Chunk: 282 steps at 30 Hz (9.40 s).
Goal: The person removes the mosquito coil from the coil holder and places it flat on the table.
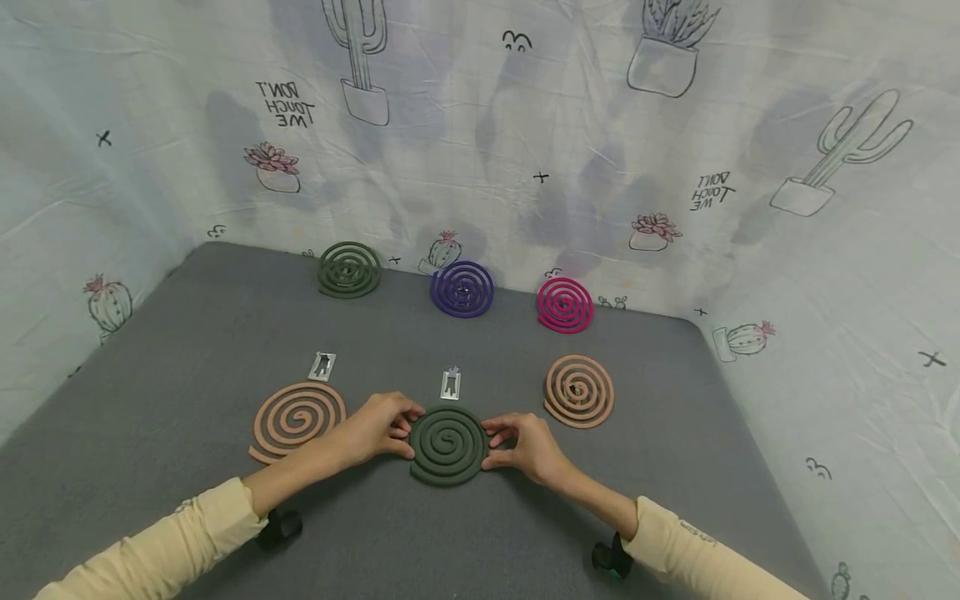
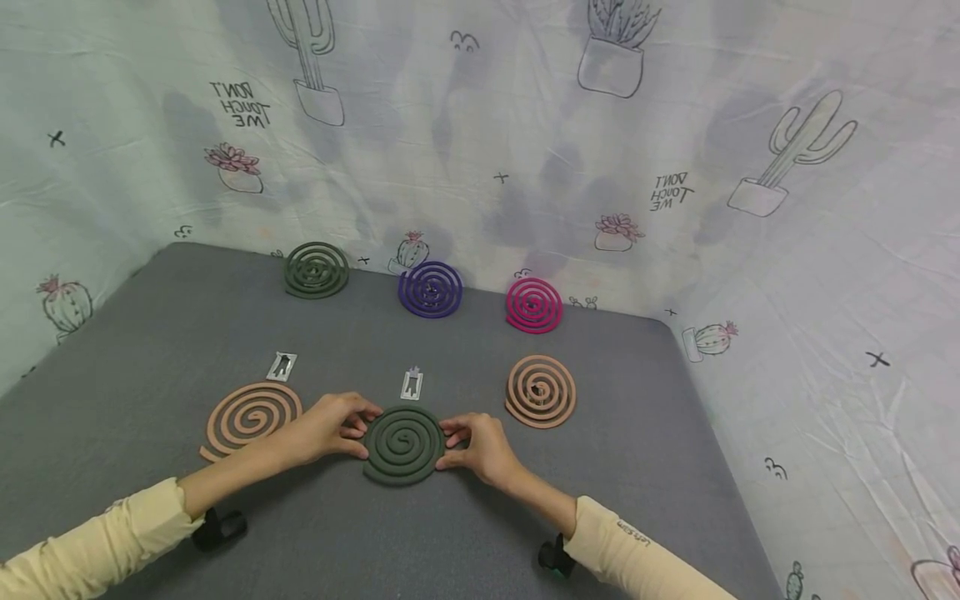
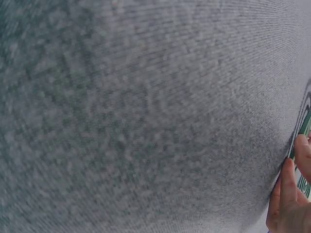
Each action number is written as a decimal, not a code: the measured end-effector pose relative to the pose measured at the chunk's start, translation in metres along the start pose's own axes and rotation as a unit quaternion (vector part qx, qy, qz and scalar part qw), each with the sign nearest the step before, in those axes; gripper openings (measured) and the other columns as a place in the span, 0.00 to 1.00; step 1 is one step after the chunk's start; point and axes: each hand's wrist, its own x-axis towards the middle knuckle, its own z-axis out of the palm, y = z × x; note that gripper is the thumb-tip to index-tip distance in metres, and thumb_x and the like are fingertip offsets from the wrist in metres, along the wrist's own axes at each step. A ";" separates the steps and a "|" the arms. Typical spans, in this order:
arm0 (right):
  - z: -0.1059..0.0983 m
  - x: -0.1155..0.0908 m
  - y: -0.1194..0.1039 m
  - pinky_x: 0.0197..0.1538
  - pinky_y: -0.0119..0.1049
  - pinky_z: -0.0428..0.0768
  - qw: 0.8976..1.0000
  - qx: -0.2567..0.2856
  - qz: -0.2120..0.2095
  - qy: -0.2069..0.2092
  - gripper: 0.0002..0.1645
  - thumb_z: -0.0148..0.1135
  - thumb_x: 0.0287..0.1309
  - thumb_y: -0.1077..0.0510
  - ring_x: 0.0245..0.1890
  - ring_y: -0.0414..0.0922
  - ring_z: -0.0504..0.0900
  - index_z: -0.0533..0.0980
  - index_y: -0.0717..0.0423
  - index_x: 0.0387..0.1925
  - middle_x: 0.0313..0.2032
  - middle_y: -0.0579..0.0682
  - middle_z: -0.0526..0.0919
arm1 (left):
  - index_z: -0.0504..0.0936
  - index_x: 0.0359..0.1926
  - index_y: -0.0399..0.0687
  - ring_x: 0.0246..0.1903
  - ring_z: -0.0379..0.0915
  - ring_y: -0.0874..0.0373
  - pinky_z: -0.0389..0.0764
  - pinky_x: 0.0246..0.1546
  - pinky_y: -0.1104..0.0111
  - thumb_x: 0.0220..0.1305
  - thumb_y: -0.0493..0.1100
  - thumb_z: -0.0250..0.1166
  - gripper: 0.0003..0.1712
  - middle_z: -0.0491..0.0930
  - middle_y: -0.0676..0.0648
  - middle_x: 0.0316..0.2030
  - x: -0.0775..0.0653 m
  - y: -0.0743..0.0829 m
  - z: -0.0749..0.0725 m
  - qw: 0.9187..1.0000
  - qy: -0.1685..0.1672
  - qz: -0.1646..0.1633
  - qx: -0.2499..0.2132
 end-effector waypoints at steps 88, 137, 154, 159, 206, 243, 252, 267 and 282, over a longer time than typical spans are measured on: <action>-0.135 -0.063 0.092 0.46 0.27 0.80 0.984 0.131 -0.015 0.122 0.24 0.66 0.51 0.73 0.43 0.44 0.82 0.72 0.80 0.50 0.47 0.64 0.81 | 0.82 0.46 0.32 0.38 0.83 0.46 0.84 0.35 0.71 0.51 0.26 0.70 0.18 0.81 0.34 0.45 0.125 0.074 0.078 0.962 0.159 -0.036 -0.220; -0.141 -0.040 0.115 0.40 0.30 0.83 0.985 0.132 0.044 0.103 0.33 0.68 0.49 0.73 0.42 0.47 0.83 0.70 0.71 0.59 0.54 0.71 0.74 | 0.82 0.47 0.29 0.38 0.83 0.46 0.84 0.35 0.69 0.48 0.20 0.69 0.22 0.82 0.35 0.43 0.173 0.066 0.104 0.964 0.164 -0.084 -0.190; -0.138 -0.040 0.118 0.42 0.27 0.82 0.984 0.144 0.044 0.100 0.36 0.69 0.46 0.74 0.45 0.40 0.81 0.69 0.73 0.60 0.59 0.71 0.70 | 0.82 0.47 0.27 0.37 0.83 0.47 0.84 0.32 0.70 0.44 0.21 0.71 0.23 0.83 0.35 0.41 0.173 0.069 0.103 0.962 0.158 -0.101 -0.197; -0.139 -0.041 0.118 0.42 0.27 0.82 0.983 0.140 0.056 0.103 0.36 0.70 0.47 0.72 0.45 0.37 0.81 0.70 0.72 0.60 0.58 0.71 0.72 | 0.82 0.47 0.26 0.37 0.83 0.46 0.84 0.33 0.70 0.45 0.21 0.71 0.23 0.83 0.34 0.41 0.172 0.069 0.101 0.960 0.156 -0.103 -0.207; -0.145 -0.064 0.099 0.52 0.37 0.79 0.972 0.225 0.032 0.055 0.40 0.69 0.46 0.75 0.50 0.39 0.80 0.63 0.77 0.62 0.55 0.46 0.78 | 0.83 0.42 0.29 0.33 0.84 0.49 0.83 0.30 0.76 0.44 0.29 0.75 0.20 0.84 0.37 0.37 0.150 0.082 0.086 0.963 0.114 -0.053 -0.239; -0.133 -0.081 0.093 0.53 0.36 0.79 0.974 0.218 0.050 0.029 0.45 0.72 0.43 0.73 0.51 0.37 0.79 0.62 0.77 0.63 0.61 0.73 0.67 | 0.80 0.46 0.27 0.31 0.84 0.49 0.82 0.27 0.77 0.44 0.28 0.75 0.24 0.82 0.37 0.34 0.127 0.089 0.091 0.967 0.069 -0.044 -0.243; -0.131 -0.086 0.095 0.52 0.36 0.79 0.974 0.224 0.034 0.019 0.44 0.71 0.44 0.73 0.51 0.38 0.79 0.62 0.78 0.63 0.58 0.68 0.72 | 0.80 0.46 0.27 0.31 0.85 0.49 0.81 0.27 0.78 0.44 0.28 0.75 0.24 0.82 0.36 0.38 0.123 0.090 0.096 0.965 0.064 -0.058 -0.247; -0.122 -0.090 0.102 0.52 0.36 0.80 0.973 0.229 0.018 0.011 0.44 0.72 0.41 0.75 0.50 0.38 0.79 0.62 0.82 0.60 0.57 0.80 0.66 | 0.80 0.45 0.26 0.31 0.84 0.49 0.79 0.24 0.79 0.44 0.27 0.75 0.24 0.82 0.36 0.38 0.116 0.086 0.108 0.969 0.055 -0.054 -0.236; -0.117 -0.097 0.107 0.49 0.33 0.81 0.978 0.208 0.002 0.018 0.43 0.74 0.38 0.74 0.48 0.36 0.79 0.64 0.83 0.58 0.54 0.80 0.68 | 0.79 0.45 0.26 0.30 0.84 0.50 0.81 0.26 0.77 0.45 0.27 0.75 0.23 0.80 0.38 0.37 0.112 0.086 0.115 0.973 0.034 -0.055 -0.224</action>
